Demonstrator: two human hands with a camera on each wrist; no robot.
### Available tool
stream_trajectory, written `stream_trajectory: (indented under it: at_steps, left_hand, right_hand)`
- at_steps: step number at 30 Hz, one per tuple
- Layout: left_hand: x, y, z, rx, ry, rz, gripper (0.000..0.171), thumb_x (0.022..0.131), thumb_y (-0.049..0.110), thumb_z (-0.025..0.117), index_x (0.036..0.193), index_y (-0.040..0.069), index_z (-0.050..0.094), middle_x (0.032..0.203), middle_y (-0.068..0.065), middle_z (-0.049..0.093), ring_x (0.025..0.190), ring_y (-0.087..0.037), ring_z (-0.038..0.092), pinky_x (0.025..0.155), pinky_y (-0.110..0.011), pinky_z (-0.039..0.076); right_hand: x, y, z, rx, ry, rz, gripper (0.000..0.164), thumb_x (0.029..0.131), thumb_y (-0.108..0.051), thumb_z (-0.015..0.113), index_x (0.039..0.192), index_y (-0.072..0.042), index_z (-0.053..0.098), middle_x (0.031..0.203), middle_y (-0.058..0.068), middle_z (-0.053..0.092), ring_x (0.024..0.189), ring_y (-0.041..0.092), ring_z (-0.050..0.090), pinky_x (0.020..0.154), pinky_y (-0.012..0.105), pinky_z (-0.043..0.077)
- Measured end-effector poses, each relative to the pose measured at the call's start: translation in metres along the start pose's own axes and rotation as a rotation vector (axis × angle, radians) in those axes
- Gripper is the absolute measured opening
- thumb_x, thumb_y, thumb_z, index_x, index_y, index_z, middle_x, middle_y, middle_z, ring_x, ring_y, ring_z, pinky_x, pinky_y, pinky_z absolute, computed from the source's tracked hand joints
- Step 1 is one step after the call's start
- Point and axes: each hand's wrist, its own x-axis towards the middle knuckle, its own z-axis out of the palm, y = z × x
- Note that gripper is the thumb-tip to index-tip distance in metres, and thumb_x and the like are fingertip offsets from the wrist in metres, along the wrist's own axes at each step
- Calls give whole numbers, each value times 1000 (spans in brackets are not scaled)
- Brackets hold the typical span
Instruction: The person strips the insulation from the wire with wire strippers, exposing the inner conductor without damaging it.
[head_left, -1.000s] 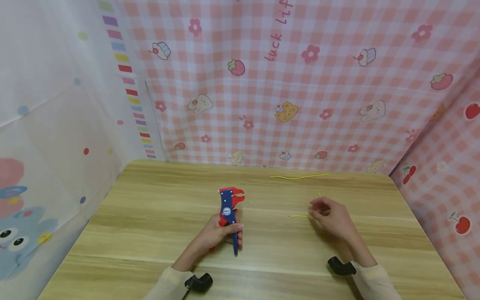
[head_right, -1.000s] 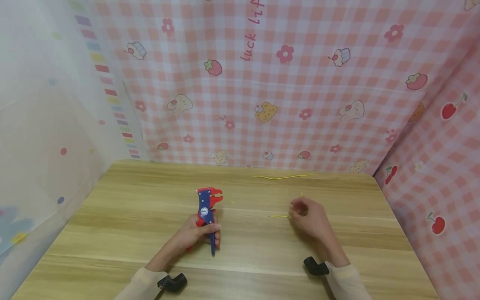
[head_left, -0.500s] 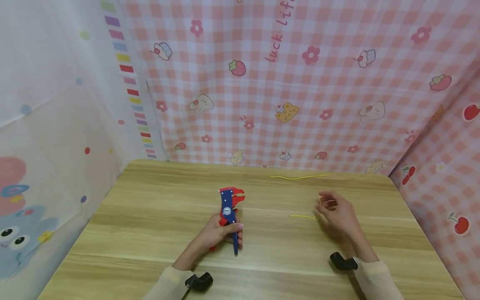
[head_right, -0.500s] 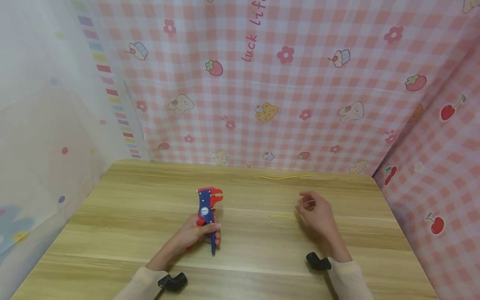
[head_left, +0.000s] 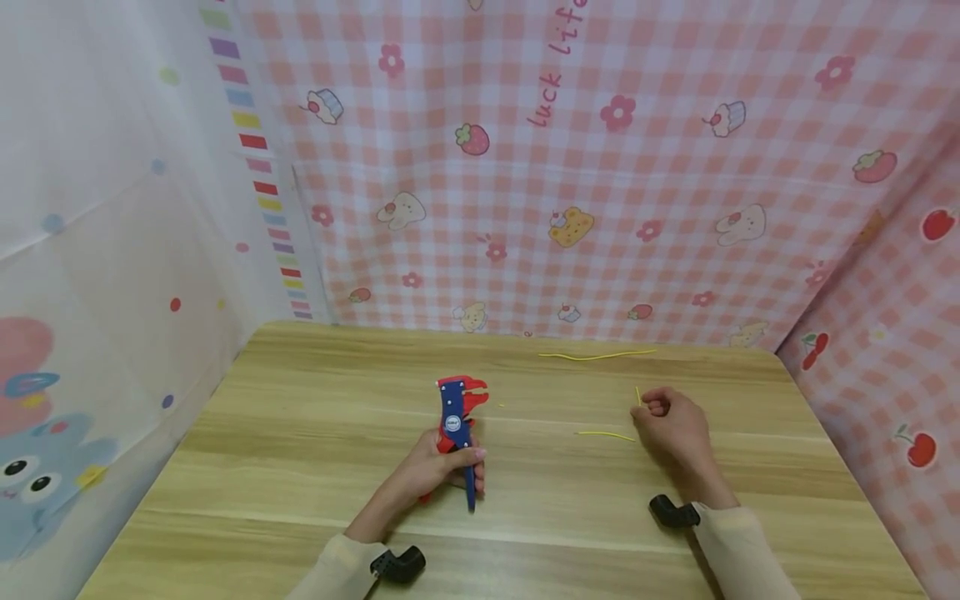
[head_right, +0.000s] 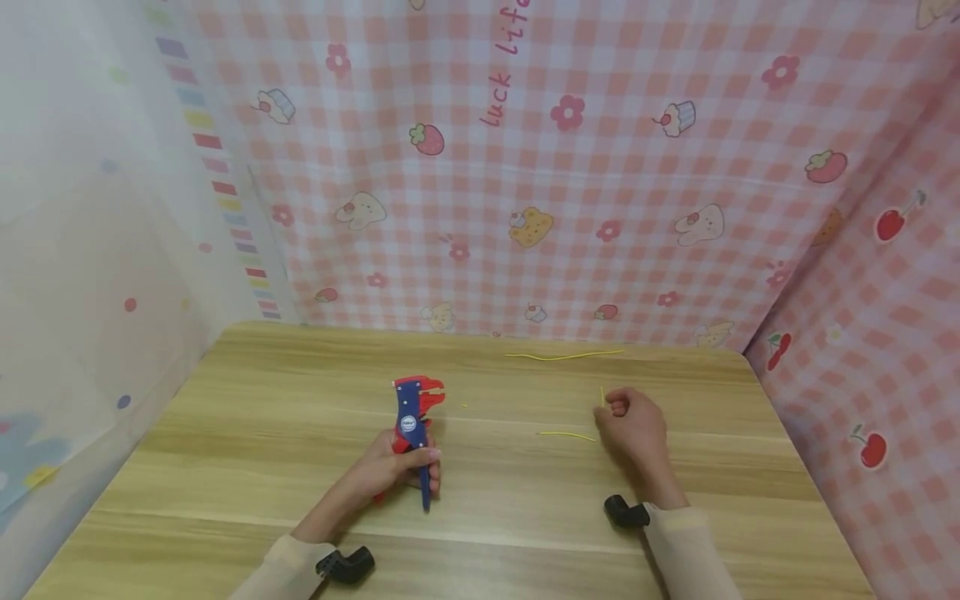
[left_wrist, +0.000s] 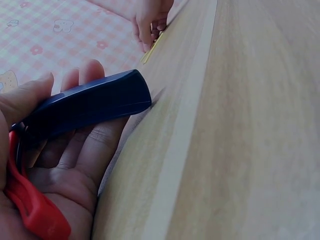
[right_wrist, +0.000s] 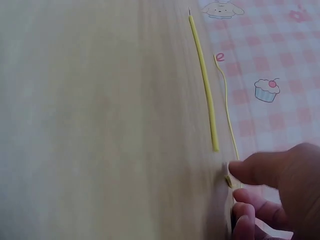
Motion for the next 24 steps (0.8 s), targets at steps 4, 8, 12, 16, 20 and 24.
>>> stream_trajectory:
  at_steps: [4, 8, 12, 16, 20, 24]
  left_hand:
    - [-1, -1, -1, -5, 8, -5, 19, 99, 19, 69, 106, 5, 58, 84, -5, 73, 74, -21, 75, 79, -47, 65]
    - [-2, 0, -1, -9, 5, -5, 15, 100, 16, 67, 106, 5, 58, 84, -6, 73, 74, -21, 75, 78, -47, 65]
    - [-2, 1, -1, -10, -2, 3, 12, 102, 13, 64, 105, 4, 58, 84, -6, 73, 74, -21, 75, 77, -46, 65]
    - [-2, 3, 0, -8, 3, 0, 13, 101, 13, 64, 106, 3, 57, 84, -6, 73, 74, -20, 75, 77, -46, 65]
    - [-1, 2, 1, -7, -4, 2, 13, 102, 13, 64, 107, 2, 57, 84, -5, 73, 75, -21, 75, 78, -46, 65]
    - [0, 2, 1, -3, -7, 0, 14, 102, 13, 63, 108, 2, 57, 84, -5, 73, 75, -21, 75, 78, -45, 65]
  right_hand:
    - [1, -2, 5, -65, 48, -34, 25, 94, -29, 69, 105, -8, 69, 95, 8, 66, 86, 21, 60, 73, 29, 44]
    - [0, -1, 6, -92, 79, -77, 19, 94, -26, 70, 98, -7, 71, 92, 11, 67, 84, 23, 62, 72, 31, 43]
    - [0, -1, 6, -91, 79, -81, 18, 95, -24, 68, 96, -7, 72, 91, 12, 67, 82, 24, 61, 70, 31, 42]
    - [0, -2, 6, -90, 74, -74, 18, 96, -24, 67, 95, -7, 72, 94, 13, 64, 84, 26, 60, 70, 32, 42]
    - [-2, -3, 5, -85, 55, -68, 18, 96, -23, 66, 95, -6, 70, 98, 15, 61, 87, 28, 58, 71, 33, 42]
    - [-4, -5, 2, -57, 26, -52, 18, 96, -22, 65, 96, -4, 68, 98, 15, 60, 87, 28, 57, 71, 32, 40]
